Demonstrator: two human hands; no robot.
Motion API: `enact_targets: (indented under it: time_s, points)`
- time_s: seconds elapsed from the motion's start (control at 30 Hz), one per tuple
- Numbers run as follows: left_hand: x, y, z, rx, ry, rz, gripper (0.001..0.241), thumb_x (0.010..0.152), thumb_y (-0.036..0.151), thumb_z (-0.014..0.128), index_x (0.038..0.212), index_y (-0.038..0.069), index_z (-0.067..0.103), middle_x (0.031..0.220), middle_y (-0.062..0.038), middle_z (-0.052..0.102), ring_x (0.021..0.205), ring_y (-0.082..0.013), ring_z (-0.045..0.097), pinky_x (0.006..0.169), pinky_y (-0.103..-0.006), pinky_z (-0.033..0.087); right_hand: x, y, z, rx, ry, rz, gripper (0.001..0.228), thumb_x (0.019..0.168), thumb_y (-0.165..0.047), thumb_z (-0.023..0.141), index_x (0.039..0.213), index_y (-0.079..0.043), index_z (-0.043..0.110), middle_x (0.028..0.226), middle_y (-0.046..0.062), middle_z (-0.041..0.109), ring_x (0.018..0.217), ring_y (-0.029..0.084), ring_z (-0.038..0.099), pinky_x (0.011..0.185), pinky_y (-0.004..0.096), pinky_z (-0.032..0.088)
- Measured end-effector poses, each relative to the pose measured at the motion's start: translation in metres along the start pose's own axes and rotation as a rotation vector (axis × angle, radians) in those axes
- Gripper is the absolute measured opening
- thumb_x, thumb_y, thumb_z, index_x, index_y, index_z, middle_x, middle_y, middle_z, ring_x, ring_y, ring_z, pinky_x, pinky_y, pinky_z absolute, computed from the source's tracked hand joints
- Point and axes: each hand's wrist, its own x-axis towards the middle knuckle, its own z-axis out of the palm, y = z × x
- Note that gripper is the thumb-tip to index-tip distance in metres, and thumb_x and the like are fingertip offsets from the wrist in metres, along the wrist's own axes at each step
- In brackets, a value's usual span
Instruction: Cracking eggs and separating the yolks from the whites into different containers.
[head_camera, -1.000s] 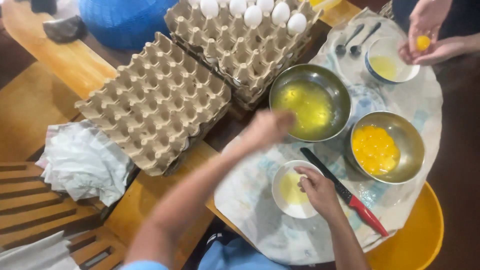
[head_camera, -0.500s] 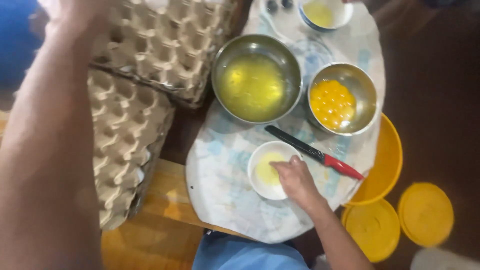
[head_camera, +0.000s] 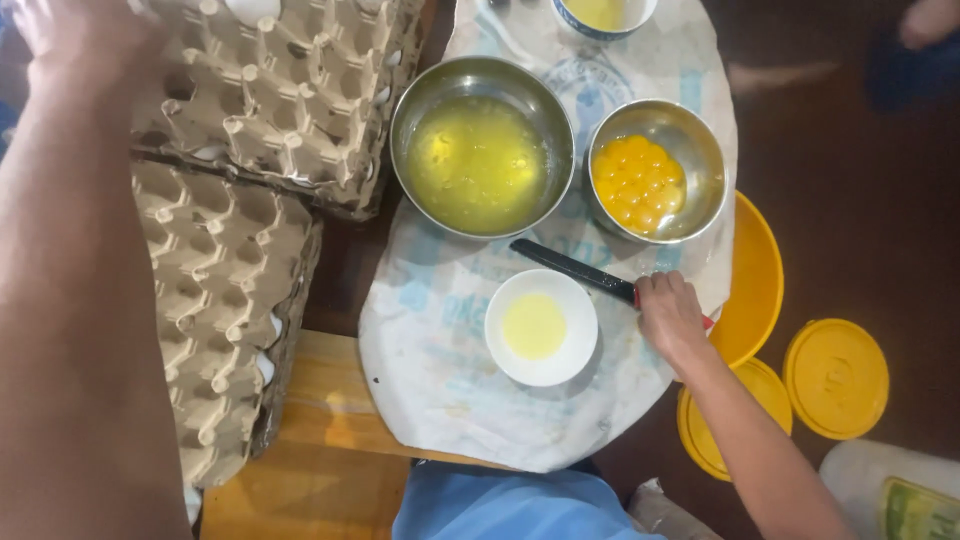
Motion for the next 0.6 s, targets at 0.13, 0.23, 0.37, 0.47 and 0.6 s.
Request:
enact_targets:
  time_s: [0.13,0.23,0.37,0.47,0.6]
  points:
    - [0.054,-0.055,0.038,0.159,0.095,0.113,0.027,0.095,0.024,0.074,0.108,0.000,0.070,0.100,-0.022,0.064,0.089,-0.0443,0.063,0.061,-0.0576,0.056,0.003,0.007,0.010,-0.018,-0.004,-0.020,0.011,0.096,-0.004,0.064,0.105,-0.005,0.070,0.091,0.015,0.070,0.091,0.030,0.058,0.077,0.040,0.048]
    - [0.026,-0.045,0.007,0.611,-0.141,0.204,0.063,0.048,0.043,0.102,0.090,0.004,0.076,0.080,-0.018,0.075,0.062,-0.0397,0.073,0.042,-0.0516,0.058,0.003,0.022,0.033,-0.064,0.158,-0.125,0.016,0.088,0.006,0.056,0.093,-0.005,0.067,0.083,0.014,0.067,0.086,0.033,0.058,0.071,0.042,0.043]
    - [-0.044,-0.029,-0.023,-0.039,-0.290,-0.038,0.052,0.060,0.036,0.095,0.094,0.004,0.074,0.082,-0.019,0.074,0.064,-0.0388,0.074,0.046,-0.0495,0.060,0.009,0.041,0.046,0.036,0.414,-0.242,0.014,0.091,-0.022,0.064,0.098,-0.011,0.070,0.083,0.008,0.064,0.083,0.028,0.063,0.069,0.040,0.047]
    - [-0.133,0.015,-0.009,-0.543,-0.354,-0.226,0.043,0.068,0.031,0.090,0.097,0.004,0.072,0.084,-0.021,0.074,0.066,-0.0380,0.075,0.050,-0.0478,0.062,0.009,0.053,0.048,0.192,0.403,-0.281,0.017,0.101,-0.026,0.058,0.099,-0.012,0.066,0.083,0.008,0.061,0.082,0.029,0.064,0.067,0.040,0.051]
    - [-0.249,0.093,0.052,-1.229,-0.339,-0.426,0.032,0.079,0.023,0.083,0.100,0.003,0.070,0.086,-0.022,0.074,0.068,-0.0371,0.076,0.054,-0.0456,0.064,-0.003,0.060,0.014,0.262,0.436,-0.353,0.017,0.107,-0.031,0.055,0.103,-0.015,0.063,0.084,0.004,0.057,0.084,0.025,0.066,0.071,0.035,0.055]
